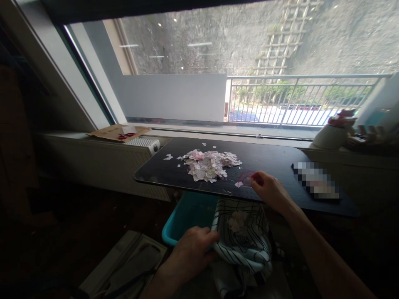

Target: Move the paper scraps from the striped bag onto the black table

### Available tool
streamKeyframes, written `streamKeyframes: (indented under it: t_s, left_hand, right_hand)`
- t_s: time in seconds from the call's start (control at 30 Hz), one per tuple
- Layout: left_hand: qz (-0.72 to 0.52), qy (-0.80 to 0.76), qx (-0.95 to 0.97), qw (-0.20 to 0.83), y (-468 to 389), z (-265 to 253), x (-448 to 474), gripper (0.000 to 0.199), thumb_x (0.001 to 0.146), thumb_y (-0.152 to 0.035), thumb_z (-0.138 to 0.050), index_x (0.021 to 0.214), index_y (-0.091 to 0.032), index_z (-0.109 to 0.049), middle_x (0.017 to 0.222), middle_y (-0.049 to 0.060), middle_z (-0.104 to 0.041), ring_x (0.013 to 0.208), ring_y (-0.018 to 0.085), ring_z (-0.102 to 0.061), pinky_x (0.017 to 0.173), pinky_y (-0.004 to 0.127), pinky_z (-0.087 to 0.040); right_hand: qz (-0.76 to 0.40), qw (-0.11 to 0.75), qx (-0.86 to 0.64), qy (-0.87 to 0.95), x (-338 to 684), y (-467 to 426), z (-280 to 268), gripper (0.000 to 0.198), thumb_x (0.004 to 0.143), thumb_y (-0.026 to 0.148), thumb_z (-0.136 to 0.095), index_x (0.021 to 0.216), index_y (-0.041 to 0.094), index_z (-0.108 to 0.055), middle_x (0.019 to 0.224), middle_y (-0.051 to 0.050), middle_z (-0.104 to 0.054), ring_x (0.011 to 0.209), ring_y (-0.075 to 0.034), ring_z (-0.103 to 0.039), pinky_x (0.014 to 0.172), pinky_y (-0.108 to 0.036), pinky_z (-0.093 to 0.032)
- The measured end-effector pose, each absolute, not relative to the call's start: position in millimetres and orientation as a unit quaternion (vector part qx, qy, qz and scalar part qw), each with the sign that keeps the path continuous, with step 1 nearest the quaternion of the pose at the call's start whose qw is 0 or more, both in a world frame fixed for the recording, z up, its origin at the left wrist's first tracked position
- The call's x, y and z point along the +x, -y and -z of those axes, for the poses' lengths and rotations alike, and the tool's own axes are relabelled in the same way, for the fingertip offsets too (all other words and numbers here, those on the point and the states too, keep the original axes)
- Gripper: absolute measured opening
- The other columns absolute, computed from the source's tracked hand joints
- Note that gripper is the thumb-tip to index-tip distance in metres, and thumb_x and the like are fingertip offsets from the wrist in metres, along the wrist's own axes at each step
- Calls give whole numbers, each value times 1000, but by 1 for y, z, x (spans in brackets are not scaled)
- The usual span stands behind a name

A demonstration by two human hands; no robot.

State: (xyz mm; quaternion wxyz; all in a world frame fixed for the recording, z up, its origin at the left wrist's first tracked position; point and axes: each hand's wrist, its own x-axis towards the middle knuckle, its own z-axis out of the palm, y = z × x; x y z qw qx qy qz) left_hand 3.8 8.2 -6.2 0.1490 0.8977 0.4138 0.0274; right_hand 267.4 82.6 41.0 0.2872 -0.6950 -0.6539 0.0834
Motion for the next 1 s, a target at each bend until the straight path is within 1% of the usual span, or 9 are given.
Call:
streamKeyframes:
  t_s: [0.23,0.43,0.57,0.67,0.77,1.0]
  left_hand:
    - [-13,-419,894,157,-8,1,7,16,82,-20,-59,97,-24,-58,90,0,-62,83,20,-57,71,27,-41]
    - [-26,-414,896,160,-9,3,5,17,81,-19,-61,96,-24,-58,89,0,-62,81,20,-57,69,27,-40]
    - [-32,-414,896,159,-9,5,6,15,81,-19,-61,95,-24,-58,88,-1,-62,80,20,-57,69,27,-39]
    - [-32,-416,895,160,-8,6,7,15,80,-19,-61,94,-24,-58,87,-1,-62,80,20,-57,69,27,-39]
    - [-36,-416,894,162,-9,6,5,16,80,-18,-61,94,-24,-58,88,-1,-63,80,20,-57,69,27,-39]
    - [-81,-422,880,202,-16,3,-6,21,77,-15,-60,96,-24,-59,91,-2,-65,85,18,-58,77,27,-39]
  right_hand:
    - [-82,265,-709,649,273,-73,-51,18,75,30,-50,85,22,-62,72,-1,-66,66,-16,-59,59,-26,-37]
    - [-66,260,-711,650,279,-68,-53,17,74,29,-50,83,21,-63,75,-2,-69,66,-16,-59,59,-26,-37]
    - [-63,242,-719,648,289,-65,-53,17,74,31,-51,82,22,-62,74,-2,-68,67,-17,-60,60,-27,-38]
    - [-58,271,-721,635,295,-66,-49,20,76,32,-50,87,21,-62,76,-2,-69,70,-18,-61,62,-27,-39]
    - [-89,302,-694,647,296,-67,-42,21,77,32,-50,89,20,-62,79,-3,-69,71,-17,-62,64,-28,-42]
    - [-150,303,-667,664,293,-56,-38,20,75,30,-51,86,20,-63,78,-3,-69,70,-17,-62,67,-28,-45]
